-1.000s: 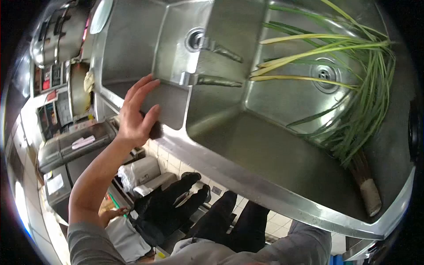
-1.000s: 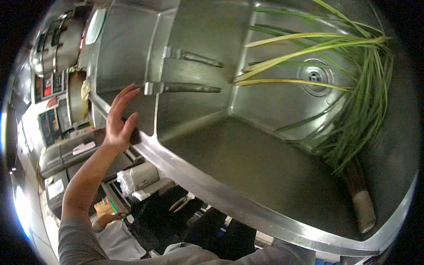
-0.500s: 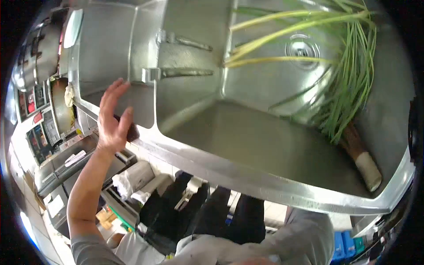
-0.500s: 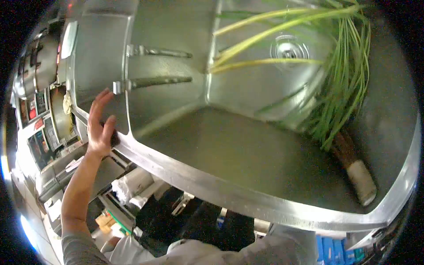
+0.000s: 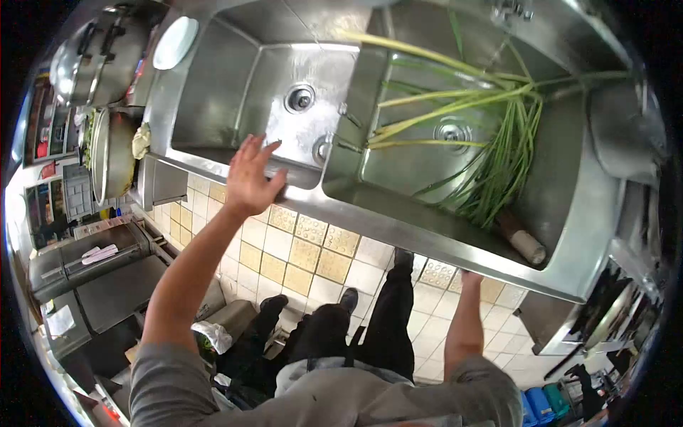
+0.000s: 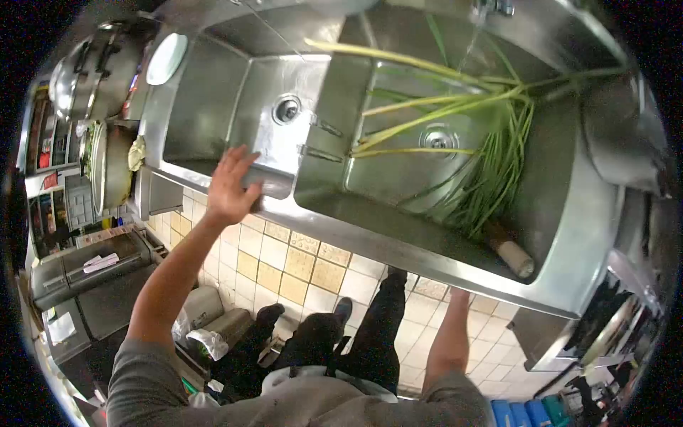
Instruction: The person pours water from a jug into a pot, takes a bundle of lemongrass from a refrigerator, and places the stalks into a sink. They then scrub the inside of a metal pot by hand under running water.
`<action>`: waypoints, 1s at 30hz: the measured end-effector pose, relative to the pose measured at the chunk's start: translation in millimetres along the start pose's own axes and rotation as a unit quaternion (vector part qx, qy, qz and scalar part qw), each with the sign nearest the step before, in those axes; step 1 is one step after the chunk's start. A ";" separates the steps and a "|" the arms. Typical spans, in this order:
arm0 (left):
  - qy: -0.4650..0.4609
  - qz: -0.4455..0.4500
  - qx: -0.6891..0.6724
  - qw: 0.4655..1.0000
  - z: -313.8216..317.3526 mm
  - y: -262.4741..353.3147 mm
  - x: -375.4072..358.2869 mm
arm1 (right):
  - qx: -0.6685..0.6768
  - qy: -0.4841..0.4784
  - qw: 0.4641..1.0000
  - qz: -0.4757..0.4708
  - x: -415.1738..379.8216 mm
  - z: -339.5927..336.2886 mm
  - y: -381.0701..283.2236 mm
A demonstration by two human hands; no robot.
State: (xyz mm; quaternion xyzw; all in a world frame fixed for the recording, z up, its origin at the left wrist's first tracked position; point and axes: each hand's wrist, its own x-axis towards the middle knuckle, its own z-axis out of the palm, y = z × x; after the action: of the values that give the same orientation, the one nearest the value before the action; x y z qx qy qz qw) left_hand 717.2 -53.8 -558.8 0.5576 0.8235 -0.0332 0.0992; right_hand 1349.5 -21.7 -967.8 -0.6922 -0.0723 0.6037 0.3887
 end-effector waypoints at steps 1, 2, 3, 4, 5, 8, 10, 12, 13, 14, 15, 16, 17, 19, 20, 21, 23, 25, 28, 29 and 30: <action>0.009 0.007 0.000 1.000 1.9 -5.4 -0.6 | -0.003 0.000 1.000 0.005 -28.4 -17.9 3.4; -0.003 -0.013 0.008 1.000 4.4 -8.3 -0.6 | -0.013 0.001 1.000 0.018 -55.2 -32.9 5.9; -0.010 -0.014 0.000 1.000 -1.4 -6.8 -0.9 | -0.098 0.027 0.993 0.056 -51.0 -76.0 23.5; -0.013 -0.017 -0.010 1.000 -5.4 -6.6 -2.1 | 0.060 0.040 0.997 0.027 -93.7 -55.5 17.2; -0.020 -0.013 -0.021 1.000 -8.5 -8.2 -1.0 | -0.017 0.032 0.997 0.063 -123.2 -71.6 7.4; -0.071 -0.044 -0.156 0.984 -22.0 -19.0 8.9 | -0.021 0.075 0.997 0.012 -155.4 -153.8 32.9; -0.073 -0.075 -0.452 0.886 -2.3 -66.3 60.5 | -0.017 0.092 0.993 0.075 -270.9 -103.9 -33.0; -0.016 -0.044 -0.491 0.870 -46.1 -90.8 125.2 | -0.115 0.079 0.986 0.089 -318.3 -147.2 -42.6; 0.044 0.008 -0.477 0.878 -48.3 -114.7 178.4 | -0.155 0.164 0.970 0.087 -352.2 -144.7 -50.6; 0.105 0.059 -0.462 0.879 -49.8 -137.4 236.8 | -0.189 0.184 0.963 0.049 -396.7 -138.4 -63.5; 0.165 0.051 -0.455 0.873 -74.8 -140.7 284.4 | -0.268 0.186 0.945 -0.021 -440.6 -132.5 -77.8; 0.175 0.052 -0.476 0.860 -93.9 -147.1 332.6 | -0.272 0.302 0.912 0.058 -478.2 -110.3 -98.9; 0.176 0.048 -0.498 0.848 -102.4 -150.7 371.5 | -0.269 0.341 0.901 -0.005 -513.2 -125.5 -96.4; 0.144 -0.002 -0.560 0.816 -99.3 -143.0 436.7 | -0.189 0.261 0.945 -0.051 -623.0 -51.1 -138.3; 0.127 -0.003 -0.568 0.813 -92.0 -138.3 450.4 | -0.172 0.261 0.948 -0.062 -662.8 -41.6 -148.6; 0.104 -0.021 -0.612 0.784 -88.4 -136.0 459.9 | -0.156 0.258 0.951 -0.074 -696.0 -31.2 -157.8; 0.075 -0.030 -0.655 0.751 -89.5 -143.6 473.9 | -0.096 0.277 0.948 -0.125 -735.7 73.2 -175.5; -0.063 -0.088 -0.697 0.709 -99.9 -157.9 475.7 | -0.071 0.244 0.952 -0.170 -753.8 139.0 -191.0; -0.046 -0.134 -0.701 0.700 -136.3 -124.8 414.7 | -0.081 0.150 0.972 -0.163 -728.0 208.1 -206.9; -0.026 -0.136 -0.714 0.686 -153.0 -115.7 393.5 | -0.069 0.131 0.976 -0.156 -706.3 228.3 -209.6; -0.056 -0.058 -0.753 0.653 -170.5 -108.7 372.5 | -0.048 0.125 0.982 -0.136 -695.3 274.7 -217.1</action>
State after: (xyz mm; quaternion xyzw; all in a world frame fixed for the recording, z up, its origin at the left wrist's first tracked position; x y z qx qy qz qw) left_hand 461.6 273.2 -472.7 0.2403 0.5895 0.5614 0.5288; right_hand 1003.5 -144.6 -281.4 -0.7638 -0.1453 0.4495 0.4399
